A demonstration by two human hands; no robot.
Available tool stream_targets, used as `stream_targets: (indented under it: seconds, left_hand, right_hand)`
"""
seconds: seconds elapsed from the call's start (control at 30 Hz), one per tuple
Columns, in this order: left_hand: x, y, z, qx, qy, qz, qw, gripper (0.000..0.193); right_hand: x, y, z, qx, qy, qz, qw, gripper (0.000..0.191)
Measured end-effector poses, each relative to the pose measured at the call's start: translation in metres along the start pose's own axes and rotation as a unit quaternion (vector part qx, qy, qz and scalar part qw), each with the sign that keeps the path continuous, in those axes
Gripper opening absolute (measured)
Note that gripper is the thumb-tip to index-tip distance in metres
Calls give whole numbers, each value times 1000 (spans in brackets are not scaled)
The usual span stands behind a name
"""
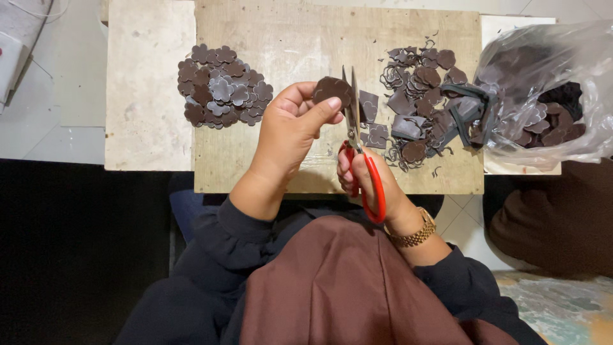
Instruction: The person uses red-handled scissors to cut flower-shaped pieces from dark brown material. They hold each piece in the left hand and trim the edges with the right hand, placing finished pieces into a pile on the left and discarding offcuts to the right.
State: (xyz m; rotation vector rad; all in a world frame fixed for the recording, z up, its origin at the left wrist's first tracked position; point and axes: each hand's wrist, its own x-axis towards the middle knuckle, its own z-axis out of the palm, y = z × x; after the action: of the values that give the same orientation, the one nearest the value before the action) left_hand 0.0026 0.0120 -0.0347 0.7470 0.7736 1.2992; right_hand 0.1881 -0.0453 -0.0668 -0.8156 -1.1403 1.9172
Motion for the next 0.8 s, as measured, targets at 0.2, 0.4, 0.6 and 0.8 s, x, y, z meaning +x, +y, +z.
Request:
stream_targets:
  seconds: [0.2, 0.4, 0.6, 0.8]
  left_hand:
    - [2, -3, -2, 47, -5, 12, 999, 21]
    - [-2, 6, 3, 107, 15, 2, 994, 22]
    - [-1, 10, 2, 107, 21, -6, 994, 22]
    - [2, 10, -4, 89, 32, -2, 996, 24]
  right_hand:
    - [2, 1, -1, -17, 3, -12, 1000, 49]
    - [0, 2, -5, 16, -1, -2, 1000, 49]
    - [1, 2, -6, 23, -17, -5, 1000, 50]
    - [0, -2, -7, -39, -23, -10, 999, 52]
